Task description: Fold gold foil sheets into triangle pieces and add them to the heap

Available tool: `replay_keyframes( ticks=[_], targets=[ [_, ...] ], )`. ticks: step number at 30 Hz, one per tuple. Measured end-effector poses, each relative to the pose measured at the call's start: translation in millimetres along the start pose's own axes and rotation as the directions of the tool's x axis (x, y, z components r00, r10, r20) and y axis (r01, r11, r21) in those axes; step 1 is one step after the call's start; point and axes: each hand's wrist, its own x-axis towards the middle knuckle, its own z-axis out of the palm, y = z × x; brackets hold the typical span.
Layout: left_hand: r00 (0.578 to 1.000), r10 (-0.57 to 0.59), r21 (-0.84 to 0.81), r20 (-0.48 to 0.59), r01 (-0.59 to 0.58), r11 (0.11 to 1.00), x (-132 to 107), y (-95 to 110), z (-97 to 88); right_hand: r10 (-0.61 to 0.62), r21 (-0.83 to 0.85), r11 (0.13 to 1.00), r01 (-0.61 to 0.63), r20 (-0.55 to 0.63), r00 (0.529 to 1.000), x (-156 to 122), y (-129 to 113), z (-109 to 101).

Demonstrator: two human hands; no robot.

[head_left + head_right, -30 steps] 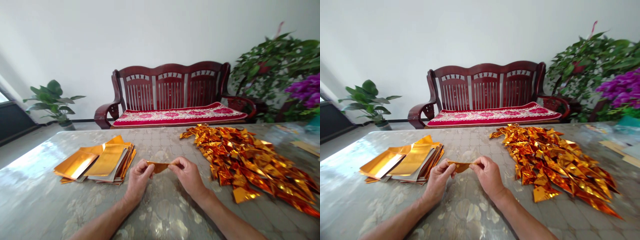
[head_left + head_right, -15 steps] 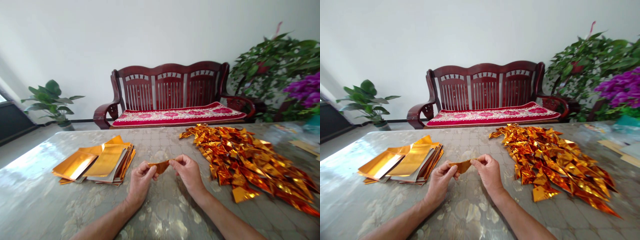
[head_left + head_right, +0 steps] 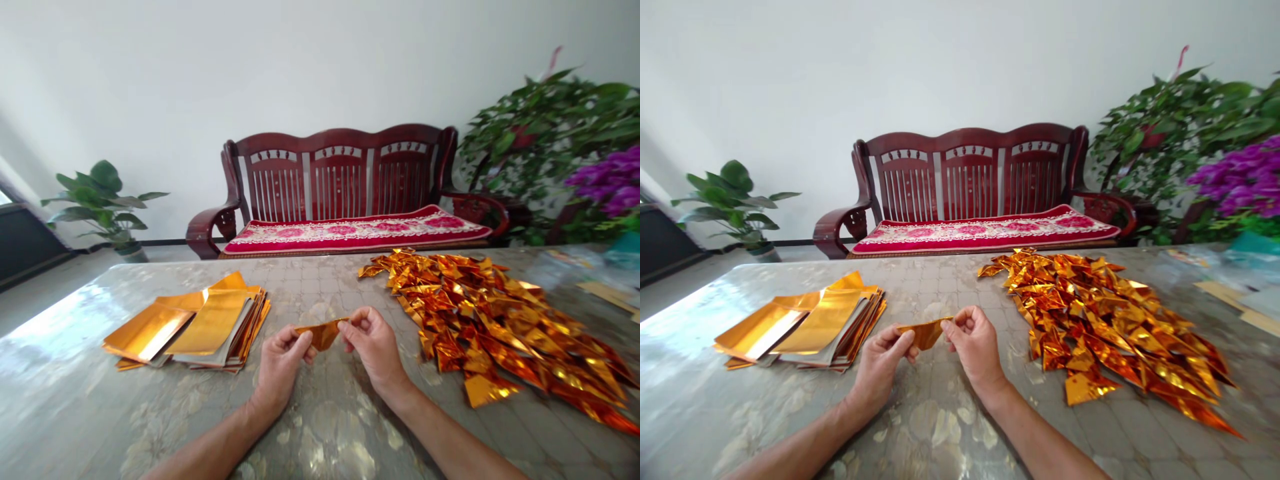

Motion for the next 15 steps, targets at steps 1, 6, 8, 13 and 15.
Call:
replay_keyframes(
  ticks=[1, 6, 8, 13, 15],
  targets=[
    [1.000, 0.001, 0.007, -0.007, -0.001, 1.000, 1, 0, -1.3, -0.013, 0.006, 1.000, 0.013, 0.013, 1.000, 0, 0, -1],
    [0.999, 0.038, 0.104, -0.007, -0.037, 0.994, 6, -2, -10.4, -0.296, -0.267, 0.916, 0.299, 0.052, 0.954, 4, -5, -14],
    [0.999, 0.047, 0.133, 0.005, -0.047, 0.990, 6, -2, -12.6, -0.394, -0.367, 0.834, 0.411, 0.124, 0.911, 6, -7, -19],
    [0.996, 0.083, 0.159, 0.040, -0.088, 0.983, 5, -2, -13.8, -0.468, -0.449, 0.703, 0.551, 0.291, 0.835, 7, -7, -24],
    [0.994, 0.096, 0.179, 0.055, -0.104, 0.978, 6, -1, -14.3, -0.470, -0.469, 0.680, 0.563, 0.310, 0.826, 7, -7, -24]
  ],
)
